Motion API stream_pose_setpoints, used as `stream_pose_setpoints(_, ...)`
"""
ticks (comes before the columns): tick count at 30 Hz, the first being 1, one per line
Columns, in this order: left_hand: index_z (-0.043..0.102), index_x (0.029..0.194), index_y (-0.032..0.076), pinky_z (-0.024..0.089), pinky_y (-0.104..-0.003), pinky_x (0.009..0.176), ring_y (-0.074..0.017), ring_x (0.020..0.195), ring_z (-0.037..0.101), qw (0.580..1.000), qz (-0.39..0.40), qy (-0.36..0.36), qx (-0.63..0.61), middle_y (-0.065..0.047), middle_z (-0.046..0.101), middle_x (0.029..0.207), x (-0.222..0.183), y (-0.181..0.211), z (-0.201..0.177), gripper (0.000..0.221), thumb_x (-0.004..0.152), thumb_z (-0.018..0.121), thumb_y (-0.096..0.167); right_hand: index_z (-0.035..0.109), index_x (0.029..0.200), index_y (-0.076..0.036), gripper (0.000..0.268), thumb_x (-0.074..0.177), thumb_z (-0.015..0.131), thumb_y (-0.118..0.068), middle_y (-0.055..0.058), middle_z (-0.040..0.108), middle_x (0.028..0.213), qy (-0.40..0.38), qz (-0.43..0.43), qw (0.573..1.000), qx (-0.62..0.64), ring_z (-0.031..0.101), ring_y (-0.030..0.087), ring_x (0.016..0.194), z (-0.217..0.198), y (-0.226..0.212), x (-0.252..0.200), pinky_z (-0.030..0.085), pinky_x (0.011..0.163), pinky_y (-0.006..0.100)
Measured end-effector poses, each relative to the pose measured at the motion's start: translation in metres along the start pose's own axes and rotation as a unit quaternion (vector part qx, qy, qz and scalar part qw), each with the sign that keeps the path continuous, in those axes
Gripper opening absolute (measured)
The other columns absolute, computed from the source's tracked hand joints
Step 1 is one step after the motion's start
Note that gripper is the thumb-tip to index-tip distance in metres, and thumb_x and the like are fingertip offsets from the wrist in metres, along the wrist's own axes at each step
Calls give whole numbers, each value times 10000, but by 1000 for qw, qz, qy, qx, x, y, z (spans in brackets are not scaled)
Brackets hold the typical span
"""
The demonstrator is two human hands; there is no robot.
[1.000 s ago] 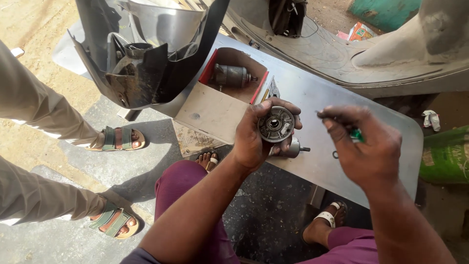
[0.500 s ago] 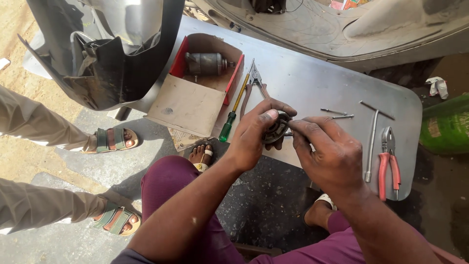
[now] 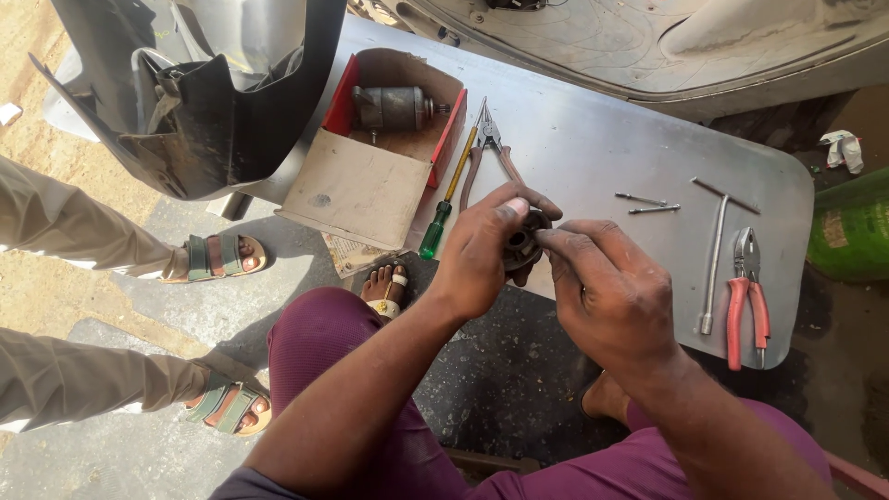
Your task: The person sits at a work table and disassembles a starter motor by hand. They use pliers to loosen the end housing, remove the drive gear and circlip, separate the cylindrical metal casing from the armature, and handle the brushes and small screws while laying the parts on the table.
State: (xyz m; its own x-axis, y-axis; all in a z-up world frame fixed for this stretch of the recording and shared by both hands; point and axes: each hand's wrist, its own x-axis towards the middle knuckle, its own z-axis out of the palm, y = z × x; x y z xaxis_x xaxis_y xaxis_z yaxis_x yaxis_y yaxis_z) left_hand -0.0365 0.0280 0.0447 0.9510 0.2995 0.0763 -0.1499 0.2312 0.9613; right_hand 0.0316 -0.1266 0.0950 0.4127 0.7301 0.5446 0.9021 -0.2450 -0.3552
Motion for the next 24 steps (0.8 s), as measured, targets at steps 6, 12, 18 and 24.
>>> stream_pose_setpoints(6, 651, 1092, 38, 404, -236, 418, -108, 533, 573, 986, -82, 16, -145, -65, 644, 750, 4, -6, 3, 469, 1064, 317, 367, 708, 1143, -77, 264, 888, 777, -89, 79, 698, 1043, -65, 81, 994, 22, 720, 202, 800, -7, -2, 11, 591, 685, 339)
stream_pose_setpoints(12, 634, 1059, 54, 403, -255, 423, -103, 552, 549, 960, -171, 61, -212, -24, 617, 762, 8, -20, 9, 452, 1065, 371, 421, 696, 1215, -108, 454, 828, 844, -294, 80, 643, 1013, -119, 116, 985, -37, 697, 210, 744, 0, -1, 10, 557, 602, 377)
stream_pose_setpoints(18, 648, 1088, 42, 400, -250, 438, -106, 550, 547, 971, -135, 37, -195, -34, 631, 773, 4, -7, 10, 464, 1055, 345, 392, 723, 1180, -146, 396, 825, 842, -276, 55, 663, 1032, -102, 108, 987, -53, 715, 217, 837, -2, -4, 6, 579, 666, 390)
stream_pose_setpoints(24, 649, 1131, 24, 404, -232, 465, -96, 562, 560, 977, -116, 13, -176, -49, 654, 787, 4, -11, 9, 488, 1070, 317, 377, 705, 1072, -77, 324, 813, 863, -189, 47, 664, 982, -80, 128, 988, 16, 676, 157, 755, -3, 3, 4, 544, 616, 333)
